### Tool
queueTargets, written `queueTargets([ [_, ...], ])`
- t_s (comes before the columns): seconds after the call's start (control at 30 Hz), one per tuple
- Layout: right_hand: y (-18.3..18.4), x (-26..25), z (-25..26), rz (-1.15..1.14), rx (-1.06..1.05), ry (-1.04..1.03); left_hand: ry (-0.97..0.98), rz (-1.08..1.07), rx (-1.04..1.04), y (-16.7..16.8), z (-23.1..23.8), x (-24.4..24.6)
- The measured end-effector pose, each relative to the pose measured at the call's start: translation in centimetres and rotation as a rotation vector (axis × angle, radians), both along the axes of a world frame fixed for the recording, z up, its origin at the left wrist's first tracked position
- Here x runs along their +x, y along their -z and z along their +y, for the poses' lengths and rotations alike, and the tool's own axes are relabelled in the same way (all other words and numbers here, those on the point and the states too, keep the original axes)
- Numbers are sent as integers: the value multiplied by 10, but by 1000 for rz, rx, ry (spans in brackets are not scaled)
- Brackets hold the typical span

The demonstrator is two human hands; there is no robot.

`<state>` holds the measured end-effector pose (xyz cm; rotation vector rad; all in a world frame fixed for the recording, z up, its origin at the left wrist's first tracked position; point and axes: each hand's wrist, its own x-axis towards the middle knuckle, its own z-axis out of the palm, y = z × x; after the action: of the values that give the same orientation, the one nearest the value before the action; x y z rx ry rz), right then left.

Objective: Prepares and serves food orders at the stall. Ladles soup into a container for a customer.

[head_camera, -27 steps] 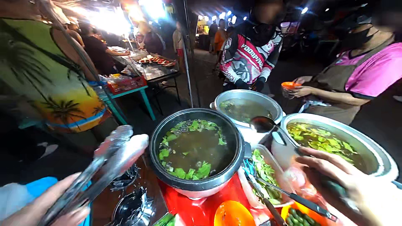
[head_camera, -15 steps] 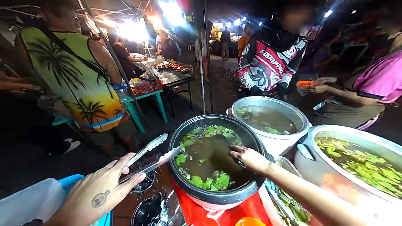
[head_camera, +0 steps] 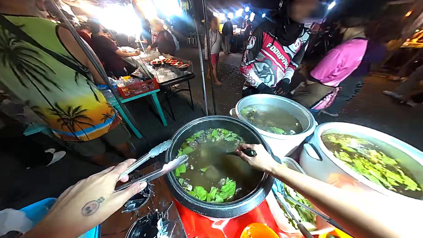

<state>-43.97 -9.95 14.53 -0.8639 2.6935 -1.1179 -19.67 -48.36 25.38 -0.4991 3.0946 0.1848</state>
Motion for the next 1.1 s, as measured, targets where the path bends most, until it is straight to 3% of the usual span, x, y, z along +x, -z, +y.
queueTargets([
  [0.23, -3, 10, -8, -420, -85, 166, 140, -271, -191, -9, 20, -26],
  [0.43, 1, -1, -7, -709, -308, 410, 258, -396, -345, -4, 51, -62],
  [0.6, -14, 3, 0, -727, -442, 418, 261, -512, -364, -6, 65, -83],
  [0.8, -18, 9, -1, -734, -452, 407, 271, -632, -374, -4, 71, -96],
  [1.0, -16, 22, 2, -576, -256, 273, 353, -672, -381, 3, 85, -110],
  [1.1, -12, 23, 3, -606, -215, 284, 450, -656, -375, 12, 98, -118],
])
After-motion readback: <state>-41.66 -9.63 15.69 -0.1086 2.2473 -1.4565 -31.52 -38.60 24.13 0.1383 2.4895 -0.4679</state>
